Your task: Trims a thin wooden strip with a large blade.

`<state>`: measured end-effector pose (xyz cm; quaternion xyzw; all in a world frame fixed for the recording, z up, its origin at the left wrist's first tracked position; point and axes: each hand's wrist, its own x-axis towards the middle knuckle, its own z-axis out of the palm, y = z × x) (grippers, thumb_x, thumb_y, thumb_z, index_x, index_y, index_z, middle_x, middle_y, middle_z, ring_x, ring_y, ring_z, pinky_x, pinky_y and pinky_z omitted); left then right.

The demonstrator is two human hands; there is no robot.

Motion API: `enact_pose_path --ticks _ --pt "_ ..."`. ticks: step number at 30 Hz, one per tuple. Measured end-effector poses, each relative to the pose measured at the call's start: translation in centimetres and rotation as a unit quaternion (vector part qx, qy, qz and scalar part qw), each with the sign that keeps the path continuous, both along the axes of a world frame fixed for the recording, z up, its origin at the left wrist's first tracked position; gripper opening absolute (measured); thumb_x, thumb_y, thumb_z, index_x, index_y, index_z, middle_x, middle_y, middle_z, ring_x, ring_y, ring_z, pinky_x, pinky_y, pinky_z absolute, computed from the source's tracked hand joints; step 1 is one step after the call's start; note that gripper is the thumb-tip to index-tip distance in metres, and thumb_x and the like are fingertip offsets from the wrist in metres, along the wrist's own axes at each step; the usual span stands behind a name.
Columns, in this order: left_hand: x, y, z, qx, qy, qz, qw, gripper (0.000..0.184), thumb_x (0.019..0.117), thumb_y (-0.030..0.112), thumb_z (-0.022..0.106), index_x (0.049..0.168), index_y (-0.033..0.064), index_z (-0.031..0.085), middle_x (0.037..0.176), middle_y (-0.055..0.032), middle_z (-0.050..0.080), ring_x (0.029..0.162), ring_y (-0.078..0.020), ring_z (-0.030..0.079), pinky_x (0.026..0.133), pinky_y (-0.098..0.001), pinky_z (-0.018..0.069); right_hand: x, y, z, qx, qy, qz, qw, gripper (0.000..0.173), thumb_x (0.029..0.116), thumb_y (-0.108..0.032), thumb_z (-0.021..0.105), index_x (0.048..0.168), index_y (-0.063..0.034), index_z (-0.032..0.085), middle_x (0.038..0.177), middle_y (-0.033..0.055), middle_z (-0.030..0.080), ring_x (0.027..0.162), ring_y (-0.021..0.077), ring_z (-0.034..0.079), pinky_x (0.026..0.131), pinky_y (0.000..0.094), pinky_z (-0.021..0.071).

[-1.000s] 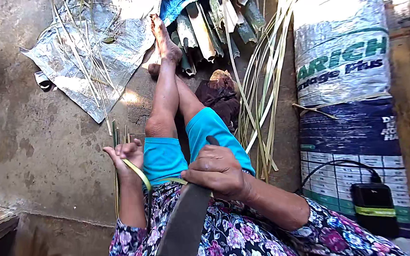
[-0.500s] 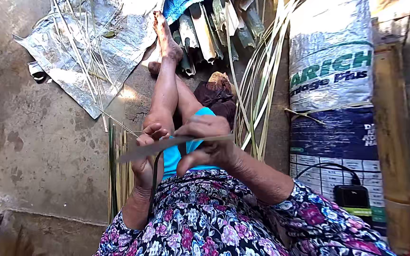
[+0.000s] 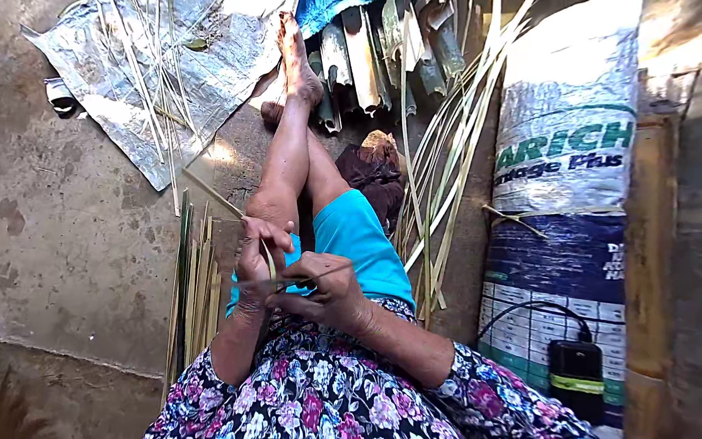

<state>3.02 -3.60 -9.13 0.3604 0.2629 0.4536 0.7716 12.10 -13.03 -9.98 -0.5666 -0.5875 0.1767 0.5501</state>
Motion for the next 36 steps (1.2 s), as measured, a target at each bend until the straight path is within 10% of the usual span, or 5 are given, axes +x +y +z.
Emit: enact_pose_path --ticks 5,10,14,25,36 --pt "0.1 0.3 0.1 0.086 0.031 0.011 0.996 0.040 0.1097 0.024 0.041 0.077 0.0204 0.064 0.058 0.0084 0.060 0.061 -0.0037 0.064 0.088 -0.0271 0.0560 1.6 0.2 1.9 -0.030 0.242 -0.007 0.970 0.020 0.0919 -0.019 0.076 0.091 -0.0006 0.069 0.078 -0.0023 0.071 0.068 -0.0020 0.064 0.063 0.0187 0.0558" --pt "-1.9 2.0 0.5 0.101 0.028 -0.282 0.954 0.023 0.0959 0.045 0.065 0.093 0.0232 0.072 0.080 0.0148 0.068 0.074 0.0044 0.063 0.071 -0.0159 0.0525 2.5 -0.5 3.4 -0.063 0.323 0.008 0.944 0.007 0.0894 -0.008 0.074 0.095 -0.0079 0.069 0.082 -0.0086 0.073 0.070 -0.0029 0.065 0.065 0.0167 0.0558" --pt "-3.3 3.2 -0.3 0.139 0.004 -0.407 0.903 0.016 0.0910 0.033 0.072 0.097 0.0192 0.067 0.094 0.0138 0.065 0.093 0.0026 0.060 0.083 -0.0197 0.0489 2.8 -1.1 3.4 -0.057 0.343 0.010 0.938 0.012 0.0885 -0.007 0.074 0.099 -0.0092 0.069 0.088 -0.0080 0.073 0.074 -0.0008 0.067 0.067 0.0186 0.0579" --pt "-4.2 2.6 1.1 0.246 0.116 -0.329 0.904 0.010 0.0875 0.019 0.074 0.091 0.0091 0.072 0.104 0.0050 0.068 0.110 -0.0026 0.058 0.098 -0.0235 0.0458 2.1 -1.9 3.1 -0.037 0.333 -0.010 0.942 0.019 0.0898 -0.005 0.074 0.108 -0.0085 0.068 0.095 -0.0068 0.074 0.079 0.0008 0.069 0.070 0.0194 0.0596" --pt "-3.7 -1.7 -0.8 -0.108 -0.179 -0.233 0.950 0.017 0.1015 0.018 0.056 0.102 0.0154 0.073 0.112 -0.0024 0.070 0.111 -0.0168 0.064 0.101 -0.0349 0.0509 1.9 -2.0 3.2 -0.031 0.336 -0.025 0.941 0.016 0.0905 -0.005 0.073 0.106 -0.0070 0.069 0.093 -0.0059 0.075 0.078 0.0005 0.069 0.071 0.0190 0.0590"
